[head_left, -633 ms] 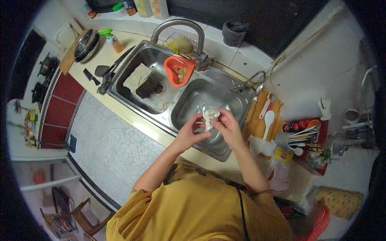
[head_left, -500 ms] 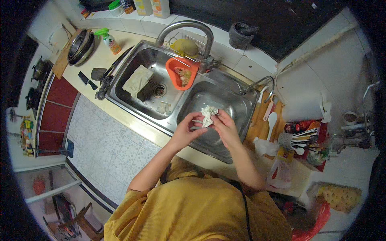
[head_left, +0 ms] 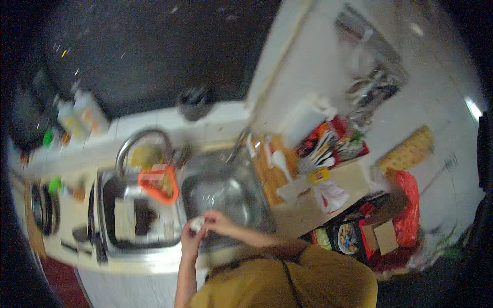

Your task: The person wipes a wall-mounted metal shelf with a white cloth, then sprays it with a cleaning solution from a green spray bottle. They continue wiping the shelf and surrounding area, then rinse the cloth in the sink and walk into the adjacent room.

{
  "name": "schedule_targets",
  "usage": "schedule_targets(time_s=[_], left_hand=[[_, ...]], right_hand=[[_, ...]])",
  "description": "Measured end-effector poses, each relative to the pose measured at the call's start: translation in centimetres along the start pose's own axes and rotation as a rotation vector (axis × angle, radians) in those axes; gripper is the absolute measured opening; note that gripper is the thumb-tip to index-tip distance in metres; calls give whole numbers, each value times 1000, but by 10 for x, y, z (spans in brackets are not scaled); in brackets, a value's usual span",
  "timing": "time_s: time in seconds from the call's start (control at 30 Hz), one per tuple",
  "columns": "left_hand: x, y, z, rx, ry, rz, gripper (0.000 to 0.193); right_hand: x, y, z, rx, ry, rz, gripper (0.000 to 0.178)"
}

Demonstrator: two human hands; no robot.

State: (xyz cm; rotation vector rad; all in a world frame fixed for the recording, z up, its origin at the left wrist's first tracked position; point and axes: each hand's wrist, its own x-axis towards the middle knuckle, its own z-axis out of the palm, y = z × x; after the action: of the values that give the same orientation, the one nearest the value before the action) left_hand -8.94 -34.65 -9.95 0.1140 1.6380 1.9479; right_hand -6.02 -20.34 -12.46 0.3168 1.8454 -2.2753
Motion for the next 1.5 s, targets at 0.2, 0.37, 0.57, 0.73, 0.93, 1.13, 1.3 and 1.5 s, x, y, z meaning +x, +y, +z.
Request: schedule_targets(time_s=[0.2, 0.37, 0.57, 0.73, 0.93, 1.13, 1.3, 1.5], left_hand=[[15, -20, -27, -40, -26, -22, 23], [34, -35, -54, -40, -58, 8, 25], [44, -7, -38, 4, -71, 17, 34], [80, -17, -22, -6, -88, 50, 29], [162, -25, 12, 16, 69, -53, 26], [243, -32, 38, 57, 150, -21, 33], [265, -41, 51, -313, 354, -96, 43], [200, -48, 26, -577, 253, -52, 52]], right_hand=[[26, 35, -6, -146, -57, -167, 18], [31, 41, -27, -144, -20, -90, 22], [24, 21, -54, -327, -6, -46, 23], [27, 68, -77, -353, 19, -124, 21], [-11, 27, -70, -295, 151, -36, 24], [15, 17, -96, -48, 334, -76, 23], [77, -21, -108, -79, 393, -273, 22], [192, -38, -107, -443, 462, -478, 22]])
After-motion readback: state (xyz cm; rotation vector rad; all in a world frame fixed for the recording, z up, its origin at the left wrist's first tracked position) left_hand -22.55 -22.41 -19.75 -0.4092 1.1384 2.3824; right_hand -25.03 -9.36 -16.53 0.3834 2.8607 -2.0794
